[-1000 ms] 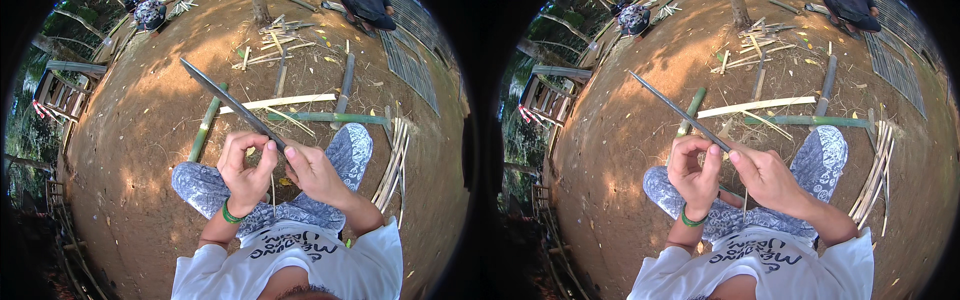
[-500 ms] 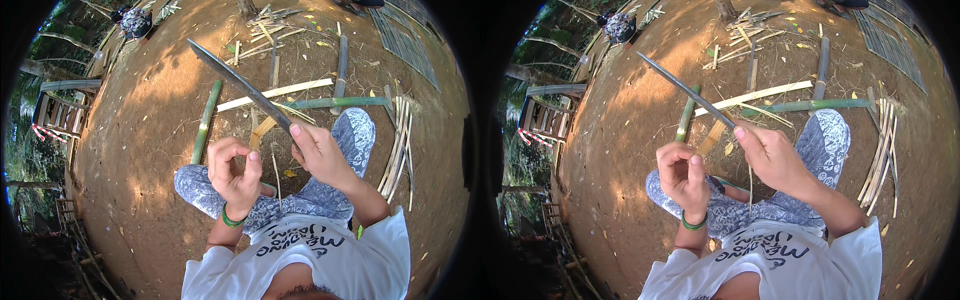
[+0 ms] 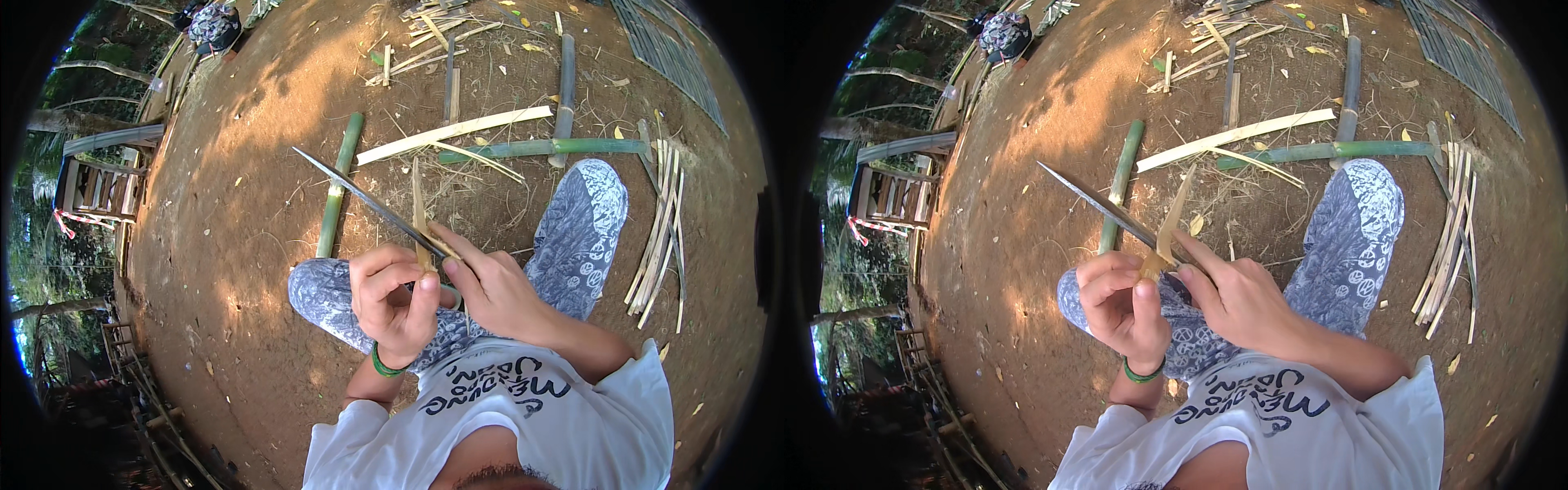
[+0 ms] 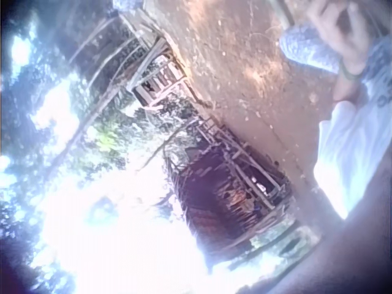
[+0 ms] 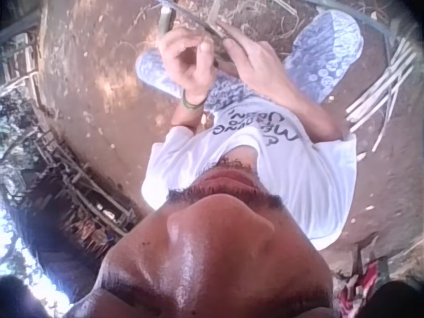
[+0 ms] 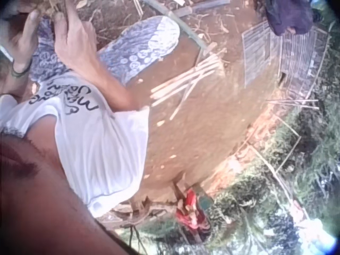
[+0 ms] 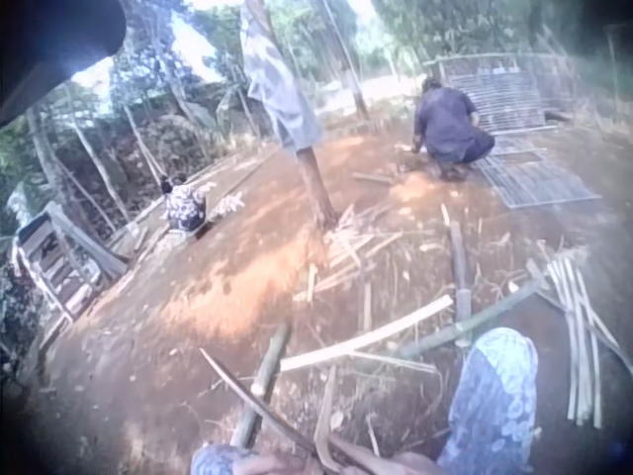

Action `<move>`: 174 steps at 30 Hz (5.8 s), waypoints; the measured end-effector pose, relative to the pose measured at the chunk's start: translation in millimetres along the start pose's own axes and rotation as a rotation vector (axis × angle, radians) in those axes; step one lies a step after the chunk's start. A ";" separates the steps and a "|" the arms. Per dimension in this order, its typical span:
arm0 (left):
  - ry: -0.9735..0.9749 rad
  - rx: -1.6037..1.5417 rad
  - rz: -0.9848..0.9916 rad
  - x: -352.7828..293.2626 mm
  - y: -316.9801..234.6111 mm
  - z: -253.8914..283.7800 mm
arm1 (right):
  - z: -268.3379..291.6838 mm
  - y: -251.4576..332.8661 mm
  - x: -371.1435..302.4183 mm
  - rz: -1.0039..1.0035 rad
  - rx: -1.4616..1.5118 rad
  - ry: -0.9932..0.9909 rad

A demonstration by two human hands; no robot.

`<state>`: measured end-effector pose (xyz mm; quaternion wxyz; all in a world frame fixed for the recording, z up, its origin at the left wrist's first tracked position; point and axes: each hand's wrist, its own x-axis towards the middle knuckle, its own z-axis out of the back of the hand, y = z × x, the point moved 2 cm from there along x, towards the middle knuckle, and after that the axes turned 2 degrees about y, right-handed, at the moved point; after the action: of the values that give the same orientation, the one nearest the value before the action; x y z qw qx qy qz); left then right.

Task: The person sits on the ground and uses a large knife to split a long bamboo pole into thin strips. They repeatedly position the pole and strike it with the knife to separate the material, accumulating a pile of bamboo slats.

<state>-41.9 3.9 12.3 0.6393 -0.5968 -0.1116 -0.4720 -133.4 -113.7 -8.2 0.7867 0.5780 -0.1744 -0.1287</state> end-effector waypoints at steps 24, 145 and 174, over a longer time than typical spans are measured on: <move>0.142 -0.111 -0.052 11.2 8.2 0.8 | 50.0 -34.1 30.1 -0.032 0.066 -0.235; -0.408 -0.672 -0.094 49.5 80.8 34.4 | -88.0 -173.9 113.1 -0.110 -0.166 0.073; -0.417 -0.556 -0.113 34.0 82.8 51.1 | -33.6 -299.6 100.4 -0.476 -0.360 -0.401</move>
<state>58.6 19.2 -4.7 0.3886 -0.8245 -0.1395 -0.3870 -28.5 -214.8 -290.6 0.7740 0.4180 -0.1605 -0.4477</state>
